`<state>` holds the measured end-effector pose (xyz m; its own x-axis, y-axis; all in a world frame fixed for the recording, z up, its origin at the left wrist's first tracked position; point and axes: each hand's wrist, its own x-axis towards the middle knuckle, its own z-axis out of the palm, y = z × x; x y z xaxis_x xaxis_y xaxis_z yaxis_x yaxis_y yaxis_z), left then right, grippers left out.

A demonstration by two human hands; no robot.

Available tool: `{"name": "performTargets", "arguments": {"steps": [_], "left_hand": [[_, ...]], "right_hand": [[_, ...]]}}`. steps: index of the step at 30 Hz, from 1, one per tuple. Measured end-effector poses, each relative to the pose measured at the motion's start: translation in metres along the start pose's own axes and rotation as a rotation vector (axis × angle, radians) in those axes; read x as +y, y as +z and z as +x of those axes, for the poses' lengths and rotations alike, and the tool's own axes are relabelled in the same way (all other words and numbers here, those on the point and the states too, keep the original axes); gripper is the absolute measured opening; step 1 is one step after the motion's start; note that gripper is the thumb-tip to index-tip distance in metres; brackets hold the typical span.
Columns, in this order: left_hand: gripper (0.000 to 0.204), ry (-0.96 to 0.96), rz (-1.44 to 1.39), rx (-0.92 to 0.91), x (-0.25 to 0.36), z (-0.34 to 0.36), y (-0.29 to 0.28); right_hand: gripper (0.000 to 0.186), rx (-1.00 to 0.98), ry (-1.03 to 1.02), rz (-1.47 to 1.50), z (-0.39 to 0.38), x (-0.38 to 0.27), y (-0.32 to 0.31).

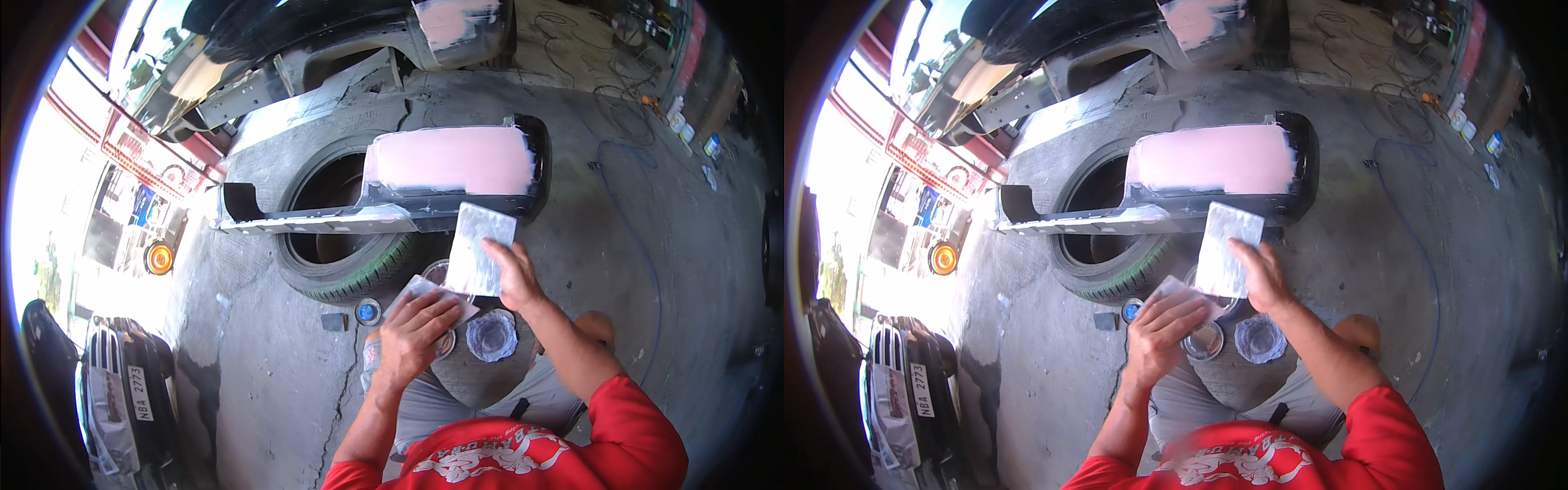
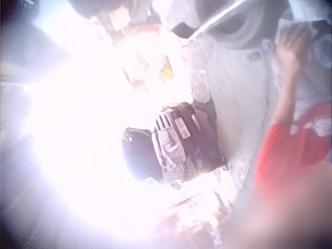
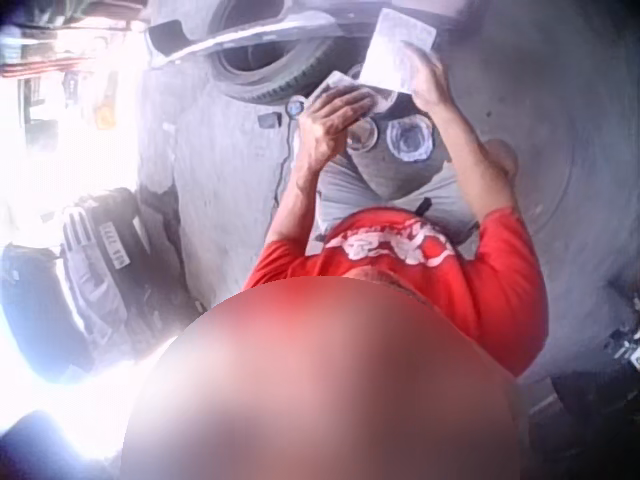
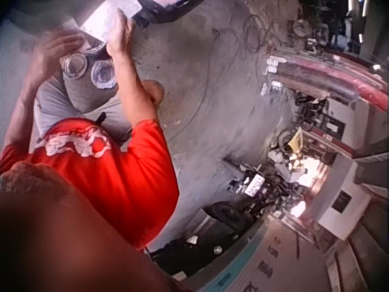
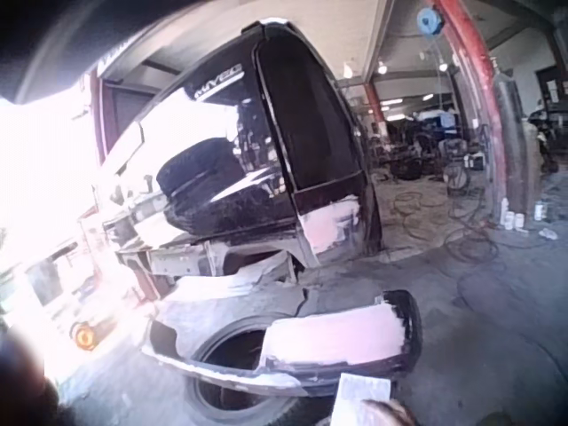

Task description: The person scoops pink body filler from a can with a putty knife and spreads it onto a detached car bumper resting on a tire. They repeatedly smooth and level the filler across the bumper surface.

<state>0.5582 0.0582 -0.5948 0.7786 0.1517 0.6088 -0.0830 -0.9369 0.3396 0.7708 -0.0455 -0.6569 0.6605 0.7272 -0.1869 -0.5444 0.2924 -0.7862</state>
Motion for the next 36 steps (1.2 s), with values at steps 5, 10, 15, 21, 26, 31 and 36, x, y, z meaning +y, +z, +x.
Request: {"name": "performTargets", "arguments": {"steps": [5,10,15,21,26,31,36], "left_hand": [[0.038,-0.042,-0.035,0.138,0.014,0.005,-0.018],[0.062,-0.034,-0.006,0.178,-0.011,0.035,0.017],[0.058,-0.253,0.044,0.232,-0.033,0.022,0.011],[0.060,-0.274,0.064,-0.019,-0.020,0.004,0.012],[0.051,-0.286,-0.128,0.221,-0.030,0.018,-0.001],[0.040,-0.081,-0.008,-0.020,-0.020,0.020,0.011],[0.044,-0.075,-0.001,-0.092,-0.012,0.006,-0.021]], "right_hand": [[0.024,-0.172,0.088,0.267,-0.002,-0.016,-0.001],[0.033,-0.203,0.269,0.455,-0.013,-0.016,-0.001],[0.034,-0.299,0.028,0.311,-0.013,-0.015,-0.010],[0.037,-0.262,0.192,0.373,-0.017,-0.029,0.001],[0.037,-0.333,-0.053,-0.364,-0.033,-0.032,0.003],[0.033,-0.114,-0.232,-0.604,-0.024,-0.018,0.016],[0.026,0.005,-0.015,0.251,-0.004,-0.032,0.008]]}}
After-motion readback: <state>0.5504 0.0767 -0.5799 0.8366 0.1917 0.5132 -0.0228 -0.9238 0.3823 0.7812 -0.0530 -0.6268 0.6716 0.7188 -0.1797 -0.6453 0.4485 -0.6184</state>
